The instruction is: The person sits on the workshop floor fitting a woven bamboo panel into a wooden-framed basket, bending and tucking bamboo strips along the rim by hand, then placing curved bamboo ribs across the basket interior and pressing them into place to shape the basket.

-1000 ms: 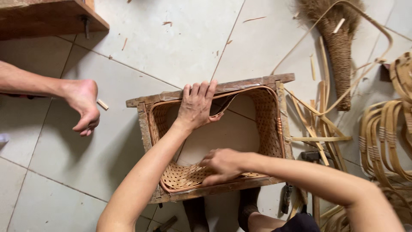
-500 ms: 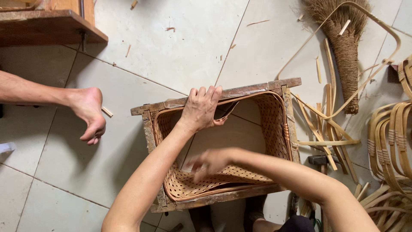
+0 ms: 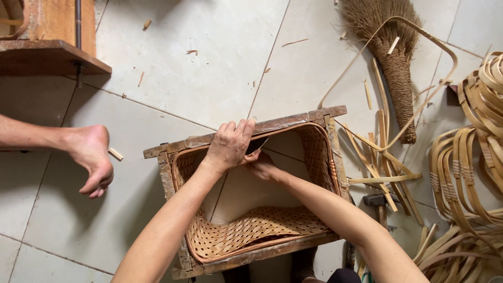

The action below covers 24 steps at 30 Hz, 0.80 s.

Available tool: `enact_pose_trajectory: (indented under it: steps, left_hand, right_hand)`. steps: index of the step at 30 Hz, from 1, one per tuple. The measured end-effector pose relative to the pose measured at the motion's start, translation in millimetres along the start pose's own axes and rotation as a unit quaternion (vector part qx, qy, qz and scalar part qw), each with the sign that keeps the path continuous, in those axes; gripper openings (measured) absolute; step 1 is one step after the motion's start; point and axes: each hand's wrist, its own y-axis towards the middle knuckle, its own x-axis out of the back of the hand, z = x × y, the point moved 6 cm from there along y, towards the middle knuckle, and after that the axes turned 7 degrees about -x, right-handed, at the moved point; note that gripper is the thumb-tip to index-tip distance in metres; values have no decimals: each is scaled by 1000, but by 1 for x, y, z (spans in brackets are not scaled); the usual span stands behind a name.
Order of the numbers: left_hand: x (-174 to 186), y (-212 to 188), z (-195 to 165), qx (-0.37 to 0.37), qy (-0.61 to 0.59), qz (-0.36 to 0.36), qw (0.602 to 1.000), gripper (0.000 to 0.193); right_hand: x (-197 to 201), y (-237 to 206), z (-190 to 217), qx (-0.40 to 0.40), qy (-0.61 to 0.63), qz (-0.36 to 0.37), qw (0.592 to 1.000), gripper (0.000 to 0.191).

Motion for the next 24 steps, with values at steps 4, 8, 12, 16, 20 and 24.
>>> enact_pose_trajectory:
  steps: [4, 8, 12, 16, 20, 24]
  left_hand:
    - [-3, 3, 4, -11, 15, -12, 1000, 83]
    - [-11, 4, 4, -30, 28, -6, 999, 86]
    - [-19, 1, 6, -30, 25, 10, 999, 85]
    - [-11, 8, 10, -24, 42, 22, 999, 75]
    - [4, 7, -7, 88, -51, 169, 980, 107]
    - [60, -41, -84, 93, -167, 18, 981, 107]
  right_hand:
    - [7, 3, 7, 5, -14, -38, 999, 15]
    - [4, 4, 5, -23, -26, -28, 999, 11]
    - [5, 6, 0, -53, -24, -21, 998, 12]
    - [0, 6, -6, -8, -16, -49, 999, 12]
    - [-20, -6, -35, -104, 36, 75, 991, 20]
    - [-3, -49, -31, -33, 13, 165, 986, 40]
